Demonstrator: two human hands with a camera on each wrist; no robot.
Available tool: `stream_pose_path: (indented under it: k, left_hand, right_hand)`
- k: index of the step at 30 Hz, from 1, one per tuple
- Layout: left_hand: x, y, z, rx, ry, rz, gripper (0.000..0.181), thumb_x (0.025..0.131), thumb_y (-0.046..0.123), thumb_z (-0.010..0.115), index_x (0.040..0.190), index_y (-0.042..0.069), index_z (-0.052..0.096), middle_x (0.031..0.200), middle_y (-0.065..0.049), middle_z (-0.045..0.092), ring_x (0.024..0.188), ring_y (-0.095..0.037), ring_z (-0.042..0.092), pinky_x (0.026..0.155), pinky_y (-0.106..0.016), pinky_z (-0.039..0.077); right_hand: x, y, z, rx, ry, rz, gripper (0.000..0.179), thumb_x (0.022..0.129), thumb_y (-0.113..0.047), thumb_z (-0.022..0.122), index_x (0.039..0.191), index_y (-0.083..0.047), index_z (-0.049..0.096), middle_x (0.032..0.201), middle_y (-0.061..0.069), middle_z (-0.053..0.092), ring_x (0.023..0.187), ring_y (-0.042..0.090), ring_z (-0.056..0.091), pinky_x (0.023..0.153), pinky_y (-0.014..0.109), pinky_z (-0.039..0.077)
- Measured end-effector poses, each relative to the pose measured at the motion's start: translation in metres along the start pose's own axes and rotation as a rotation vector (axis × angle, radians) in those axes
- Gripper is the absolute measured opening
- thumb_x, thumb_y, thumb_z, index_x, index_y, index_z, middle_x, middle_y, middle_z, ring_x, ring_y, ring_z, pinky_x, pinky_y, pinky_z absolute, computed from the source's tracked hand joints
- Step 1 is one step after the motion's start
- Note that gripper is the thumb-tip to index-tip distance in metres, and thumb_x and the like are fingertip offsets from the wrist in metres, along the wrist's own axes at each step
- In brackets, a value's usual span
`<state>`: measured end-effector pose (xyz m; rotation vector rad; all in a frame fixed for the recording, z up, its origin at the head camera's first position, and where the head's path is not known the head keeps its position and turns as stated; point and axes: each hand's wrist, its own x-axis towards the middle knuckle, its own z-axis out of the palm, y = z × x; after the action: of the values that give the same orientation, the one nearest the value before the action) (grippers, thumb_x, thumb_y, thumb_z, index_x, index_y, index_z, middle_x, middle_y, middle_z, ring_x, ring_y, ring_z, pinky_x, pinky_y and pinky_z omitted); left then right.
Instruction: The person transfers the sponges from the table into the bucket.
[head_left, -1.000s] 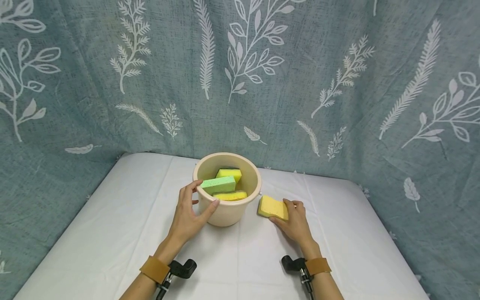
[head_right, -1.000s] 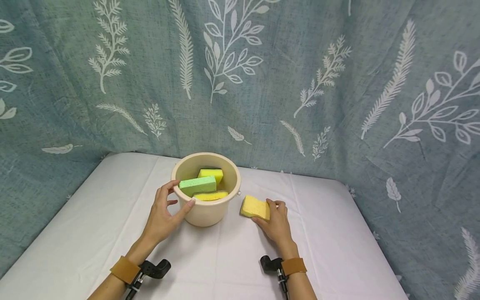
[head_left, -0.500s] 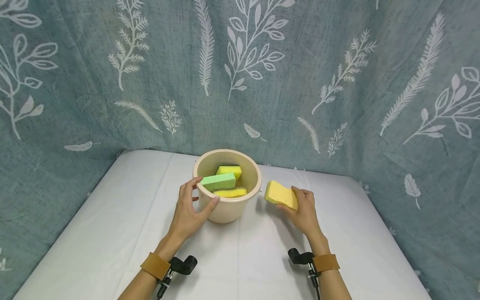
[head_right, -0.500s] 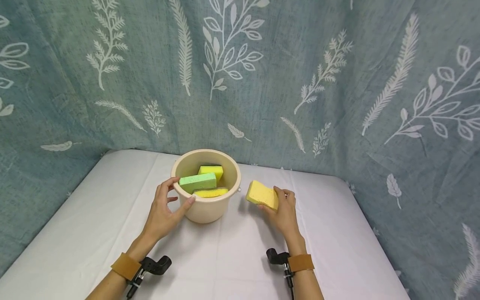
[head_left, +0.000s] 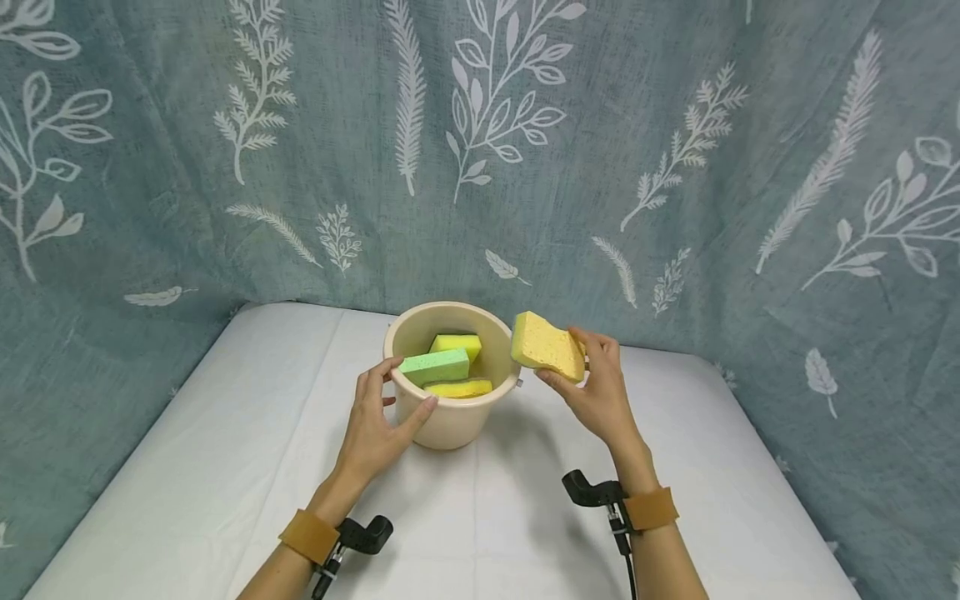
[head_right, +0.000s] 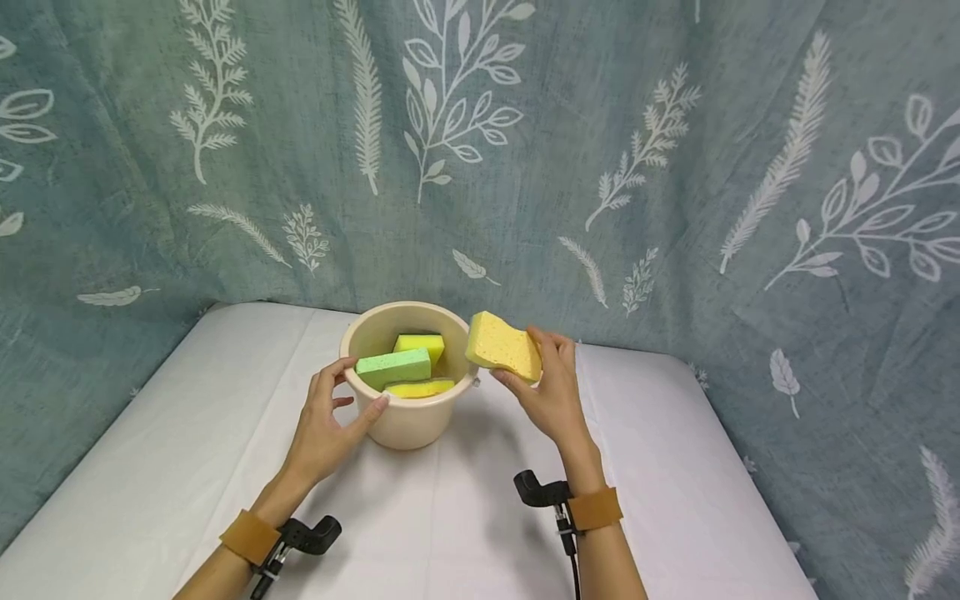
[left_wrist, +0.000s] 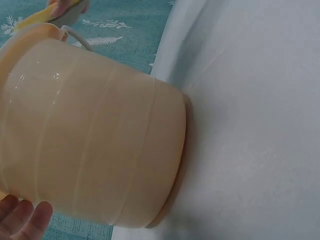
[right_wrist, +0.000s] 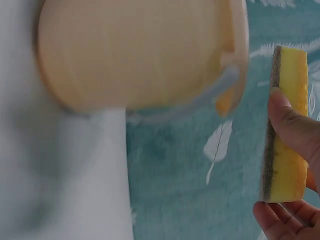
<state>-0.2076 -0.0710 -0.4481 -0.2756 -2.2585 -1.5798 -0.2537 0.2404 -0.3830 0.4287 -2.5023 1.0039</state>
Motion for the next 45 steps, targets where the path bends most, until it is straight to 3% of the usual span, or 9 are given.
stream_pose_path:
  k: [9, 19, 30, 45]
  left_hand:
    - [0.001, -0.001, 0.001, 0.007, -0.003, 0.015, 0.078, 0.09, 0.038, 0.079, 0.151, 0.008, 0.041, 0.145, -0.017, 0.042, 0.129, -0.028, 0.047, 0.099, -0.049, 0.053]
    - [0.002, -0.002, 0.002, 0.017, -0.006, 0.007, 0.077, 0.09, 0.038, 0.078, 0.151, 0.009, 0.042, 0.146, -0.017, 0.042, 0.129, -0.028, 0.047, 0.099, -0.05, 0.053]
    - [0.004, -0.002, 0.003, 0.018, -0.004, 0.02, 0.075, 0.09, 0.039, 0.078, 0.15, 0.013, 0.041, 0.146, -0.018, 0.042, 0.13, -0.029, 0.048, 0.099, -0.051, 0.053]
    - [0.006, -0.001, 0.003, 0.021, 0.004, 0.028, 0.078, 0.09, 0.038, 0.078, 0.151, 0.007, 0.041, 0.146, -0.018, 0.042, 0.13, -0.03, 0.048, 0.099, -0.05, 0.053]
  right_hand:
    - [0.013, -0.037, 0.023, 0.048, -0.105, -0.099, 0.08, 0.083, -0.017, 0.087, 0.151, -0.005, 0.045, 0.142, 0.024, 0.039, 0.126, 0.037, 0.046, 0.097, 0.055, 0.046]
    - [0.018, -0.046, 0.04, 0.037, -0.191, -0.135, 0.08, 0.086, -0.026, 0.085, 0.151, -0.005, 0.046, 0.146, 0.021, 0.039, 0.135, 0.036, 0.042, 0.109, 0.058, 0.042]
    - [0.012, -0.043, 0.033, 0.032, -0.172, -0.143, 0.079, 0.086, -0.031, 0.085, 0.151, -0.007, 0.046, 0.15, 0.018, 0.039, 0.138, 0.034, 0.039, 0.111, 0.06, 0.04]
    - [-0.005, -0.047, 0.024, 0.017, -0.143, -0.158, 0.078, 0.088, -0.032, 0.083, 0.152, -0.01, 0.045, 0.15, 0.015, 0.041, 0.141, 0.031, 0.037, 0.113, 0.059, 0.038]
